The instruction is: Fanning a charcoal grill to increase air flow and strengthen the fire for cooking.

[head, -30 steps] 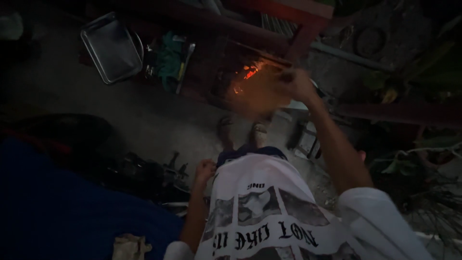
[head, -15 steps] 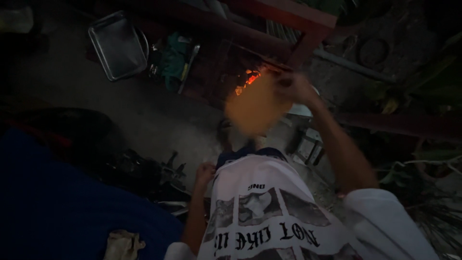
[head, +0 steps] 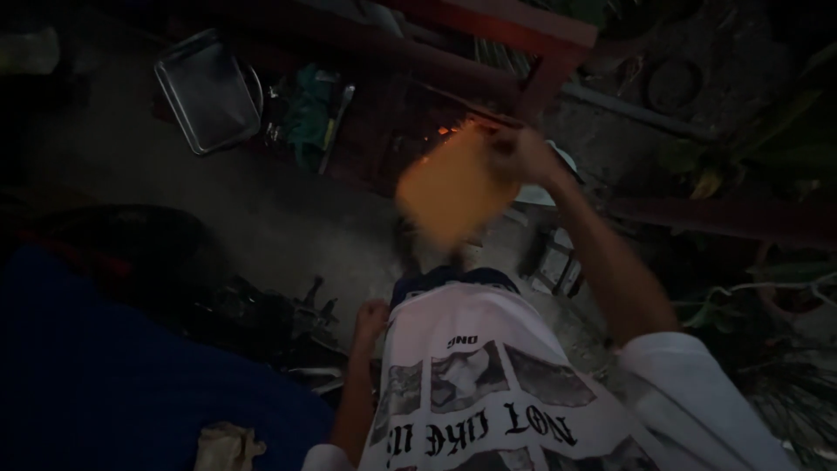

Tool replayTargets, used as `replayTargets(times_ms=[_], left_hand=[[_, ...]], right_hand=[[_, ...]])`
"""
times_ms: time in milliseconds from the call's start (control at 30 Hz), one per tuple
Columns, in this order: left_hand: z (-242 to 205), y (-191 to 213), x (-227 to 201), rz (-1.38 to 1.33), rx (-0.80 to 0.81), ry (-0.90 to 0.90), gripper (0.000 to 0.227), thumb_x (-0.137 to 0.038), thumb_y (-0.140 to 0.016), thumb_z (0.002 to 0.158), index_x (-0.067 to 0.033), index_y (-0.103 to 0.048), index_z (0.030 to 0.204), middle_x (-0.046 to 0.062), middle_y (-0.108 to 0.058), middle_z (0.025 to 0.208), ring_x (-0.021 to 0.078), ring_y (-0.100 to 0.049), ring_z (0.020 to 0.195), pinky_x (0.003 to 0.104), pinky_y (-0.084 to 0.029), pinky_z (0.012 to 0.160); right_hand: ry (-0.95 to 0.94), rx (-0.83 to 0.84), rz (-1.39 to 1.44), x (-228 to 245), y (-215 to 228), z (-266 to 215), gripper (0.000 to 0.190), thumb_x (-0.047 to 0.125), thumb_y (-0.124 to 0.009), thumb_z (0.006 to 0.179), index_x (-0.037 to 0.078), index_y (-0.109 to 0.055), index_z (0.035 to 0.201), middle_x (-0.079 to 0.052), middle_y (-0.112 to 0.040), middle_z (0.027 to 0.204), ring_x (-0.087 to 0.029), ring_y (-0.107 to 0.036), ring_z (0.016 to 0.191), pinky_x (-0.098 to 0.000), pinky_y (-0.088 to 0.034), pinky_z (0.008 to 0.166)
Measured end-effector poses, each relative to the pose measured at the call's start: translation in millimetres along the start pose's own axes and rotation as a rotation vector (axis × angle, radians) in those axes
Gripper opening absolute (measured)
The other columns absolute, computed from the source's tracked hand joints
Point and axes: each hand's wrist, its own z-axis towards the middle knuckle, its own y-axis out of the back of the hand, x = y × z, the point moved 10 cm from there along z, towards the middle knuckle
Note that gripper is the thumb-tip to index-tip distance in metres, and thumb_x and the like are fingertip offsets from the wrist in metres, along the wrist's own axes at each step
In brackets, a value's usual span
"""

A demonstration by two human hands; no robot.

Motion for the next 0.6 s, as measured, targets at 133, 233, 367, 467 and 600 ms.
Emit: replayTargets(times_ms=[133,233,367,467,600], left_hand=[[-32,6,-19,0.034,-0.024,0.080,0.043,-0.030,-0.065,0.100,0.0026,-0.063,0.127,0.021,-0.069,0.110,0.0277,-0.067,0.090,0.041,-0.060,0.075],[-36,4,-7,0.083,-0.024,0.153,0.051,-0.033,-0.065,0.100,0.0030,-0.059,0.136,0.025,-0.066,0.125,0.0322,-0.067,0.106,0.047,-0.058,0.088],[-38,5,-9,0.069,-0.011,0.124,0.040,-0.022,-0.064,0.101,-0.0006,-0.061,0.135,0.023,-0.067,0.118,0.0285,-0.067,0.098,0.042,-0.061,0.084],[-65,-2,-46,0.039,-0.002,0.109,0.046,-0.030,-0.067,0.100,-0.0013,-0.061,0.135,0.019,-0.066,0.120,0.0254,-0.064,0.100,0.041,-0.059,0.085],[-33,10,-11,0.068,-0.026,0.093,0.051,-0.031,-0.067,0.101,0.0050,-0.057,0.137,0.028,-0.063,0.126,0.0308,-0.063,0.107,0.043,-0.058,0.088]], right_hand=[[-0.158,-0.158,-0.111,29,34,-10,0.035,0.031,-0.080,0.094,0.004,-0.074,0.116,-0.025,-0.068,0.118,-0.032,-0.070,0.090,-0.0446,-0.060,0.076],[-0.177,-0.049,0.030,26,26,-7,0.040,0.040,-0.082,0.094,0.009,-0.075,0.119,-0.025,-0.066,0.129,-0.036,-0.066,0.103,-0.0485,-0.058,0.088],[-0.001,-0.251,0.042,11,41,3,0.026,0.020,-0.080,0.092,0.004,-0.076,0.113,-0.023,-0.071,0.117,-0.042,-0.067,0.107,-0.0537,-0.054,0.092],[-0.160,0.013,0.173,30,11,-15,0.039,0.028,-0.073,0.099,0.000,-0.070,0.126,-0.025,-0.067,0.130,-0.037,-0.063,0.113,-0.0518,-0.054,0.092],[-0.146,-0.337,0.239,-54,39,0,0.024,0.019,-0.082,0.091,0.004,-0.073,0.108,-0.015,-0.071,0.096,-0.019,-0.068,0.082,-0.0383,-0.059,0.066]])
